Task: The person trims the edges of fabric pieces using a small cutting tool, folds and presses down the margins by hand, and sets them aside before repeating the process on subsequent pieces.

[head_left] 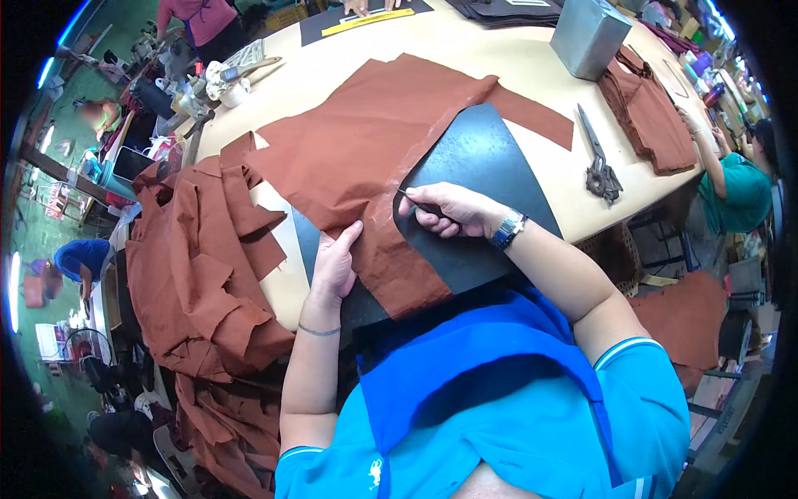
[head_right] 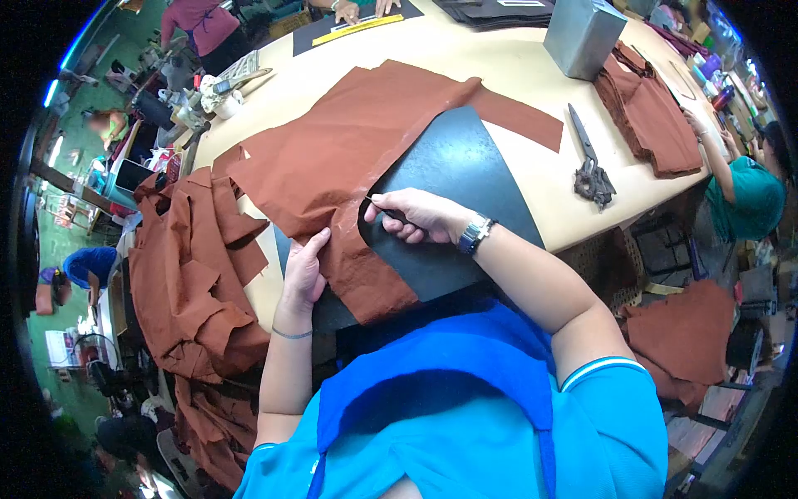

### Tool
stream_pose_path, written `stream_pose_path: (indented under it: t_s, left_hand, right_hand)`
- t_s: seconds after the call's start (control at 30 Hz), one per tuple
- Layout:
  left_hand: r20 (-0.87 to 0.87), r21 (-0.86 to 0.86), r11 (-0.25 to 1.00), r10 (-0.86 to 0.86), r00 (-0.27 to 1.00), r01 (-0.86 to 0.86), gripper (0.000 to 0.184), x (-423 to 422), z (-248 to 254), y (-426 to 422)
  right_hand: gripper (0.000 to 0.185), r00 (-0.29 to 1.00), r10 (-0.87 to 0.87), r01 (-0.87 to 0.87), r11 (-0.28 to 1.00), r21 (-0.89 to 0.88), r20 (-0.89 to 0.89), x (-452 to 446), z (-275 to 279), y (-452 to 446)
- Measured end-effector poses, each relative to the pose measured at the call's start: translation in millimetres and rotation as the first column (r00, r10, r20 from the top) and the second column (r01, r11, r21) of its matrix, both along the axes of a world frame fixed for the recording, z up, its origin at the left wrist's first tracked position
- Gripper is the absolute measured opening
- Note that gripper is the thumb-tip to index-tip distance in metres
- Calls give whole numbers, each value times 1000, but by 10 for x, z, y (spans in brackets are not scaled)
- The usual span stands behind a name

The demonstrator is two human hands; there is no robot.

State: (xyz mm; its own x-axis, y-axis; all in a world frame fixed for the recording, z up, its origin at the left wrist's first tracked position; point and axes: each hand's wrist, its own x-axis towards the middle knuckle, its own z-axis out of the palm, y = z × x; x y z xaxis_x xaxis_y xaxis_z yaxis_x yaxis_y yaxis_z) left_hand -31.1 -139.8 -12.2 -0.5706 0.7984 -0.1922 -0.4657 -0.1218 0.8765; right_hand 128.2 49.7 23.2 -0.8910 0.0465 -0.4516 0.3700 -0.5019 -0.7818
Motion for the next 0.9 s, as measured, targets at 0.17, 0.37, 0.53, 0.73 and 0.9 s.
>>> stream_pose_path:
  t_s: [0.17,0.37,0.53,0.73,0.9]
  left_hand:
    - [-47,-47,999,22,999,-24,43,6,-18,1]
    - [-168,-59,998,-45,985,36,46,147,100,-223]
    - [-793,-22,959,155,590,-281,82,395,423,-828]
    - [-992,56,992,42,-120,-111,48,320,1216,-388]
    - [-979,-199,971,-191,-68,133,34,230,761,840]
  right_hand:
    - [36,999,25,-24,999,-31,38,-17,40,-18]
    - [34,999,6,-10,995,101,39,123,101,-75]
    - [36,990,-137,116,903,413,21,705,128,157]
    - [51,840,-472,299,-10,954,-268,932,105,962]
    - [52,721,-643,107,-263,959,-257,1149,-422,1799]
